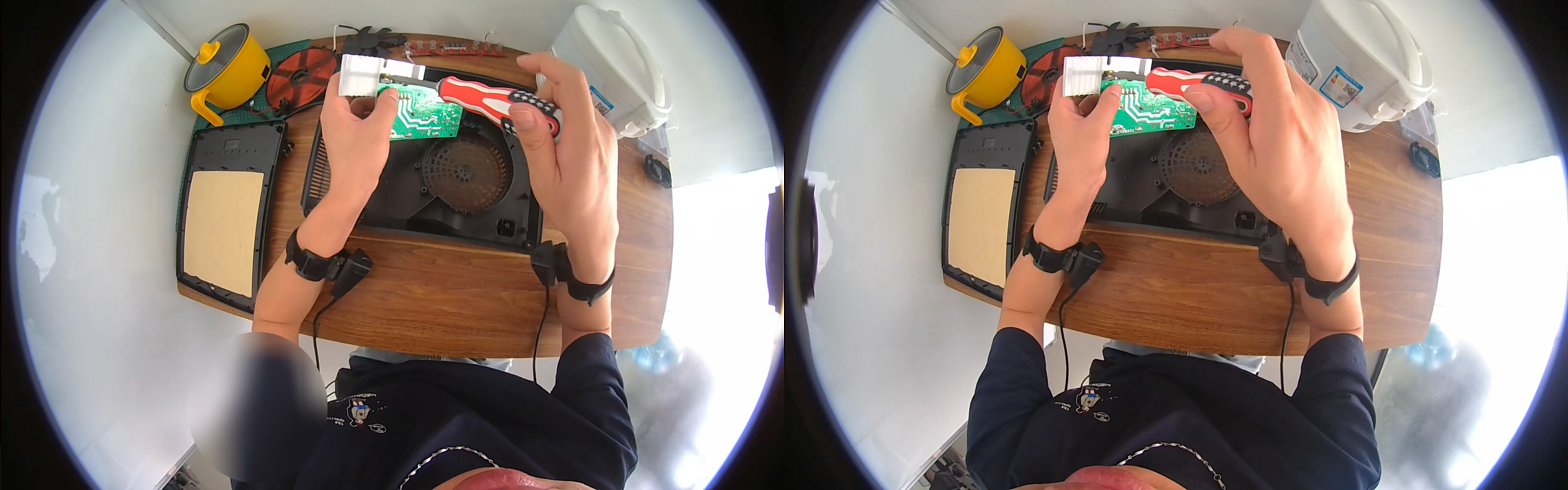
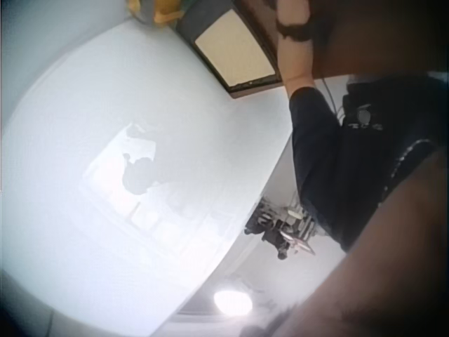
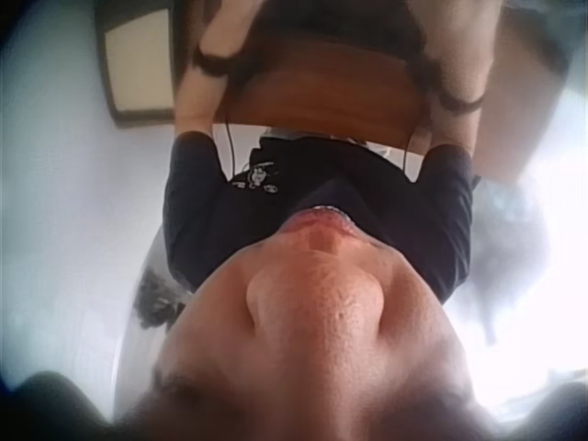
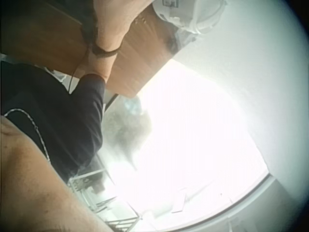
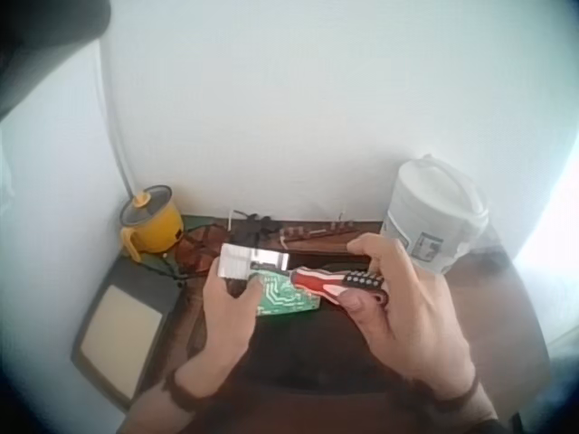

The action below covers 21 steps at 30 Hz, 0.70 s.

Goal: The person uses a screwdriver to remove screws from a green circuit board with a heatsink, then places the board into a black plastic housing. The person continues to secure the board with screws and adjusts components inside the housing.

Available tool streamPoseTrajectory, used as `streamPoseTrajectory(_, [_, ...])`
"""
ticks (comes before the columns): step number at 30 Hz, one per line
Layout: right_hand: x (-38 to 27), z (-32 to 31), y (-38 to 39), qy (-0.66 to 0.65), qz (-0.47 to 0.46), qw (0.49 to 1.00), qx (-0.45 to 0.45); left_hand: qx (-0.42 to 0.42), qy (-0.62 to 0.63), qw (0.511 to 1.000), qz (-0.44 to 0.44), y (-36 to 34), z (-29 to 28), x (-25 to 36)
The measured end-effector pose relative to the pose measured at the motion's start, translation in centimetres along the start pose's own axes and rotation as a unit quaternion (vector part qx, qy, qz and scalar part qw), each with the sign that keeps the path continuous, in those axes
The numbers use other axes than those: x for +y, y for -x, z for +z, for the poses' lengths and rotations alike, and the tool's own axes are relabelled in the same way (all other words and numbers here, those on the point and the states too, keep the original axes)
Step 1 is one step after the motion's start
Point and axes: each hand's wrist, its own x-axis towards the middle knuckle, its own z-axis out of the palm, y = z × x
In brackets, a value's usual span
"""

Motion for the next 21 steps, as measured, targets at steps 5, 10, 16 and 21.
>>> streamPoseTrajectory(5, [1.1, 0.6, -0.3, -0.025, -0.105, 0.993, 0.036, 0.003, 0.012, 1.000, -0.010, -0.2, -0.2, -0.1])
streamPoseTrajectory(10, [0.7, 0.4, -0.2, 0.016, -0.032, 0.998, 0.052, 0.001, 0.008, 1.000, -0.009, 0.0, 0.0, 0.0])
streamPoseTrajectory(16, [0.3, 0.7, 0.0, 0.000, -0.064, 0.996, 0.056, 0.001, 0.025, 1.000, -0.011, -0.2, -0.2, -0.2])
streamPoseTrajectory(21, [0.9, 1.8, -0.1, 0.011, -0.046, 0.994, 0.100, 0.006, 0.038, 0.999, -0.006, -0.1, 0.1, -0.2])
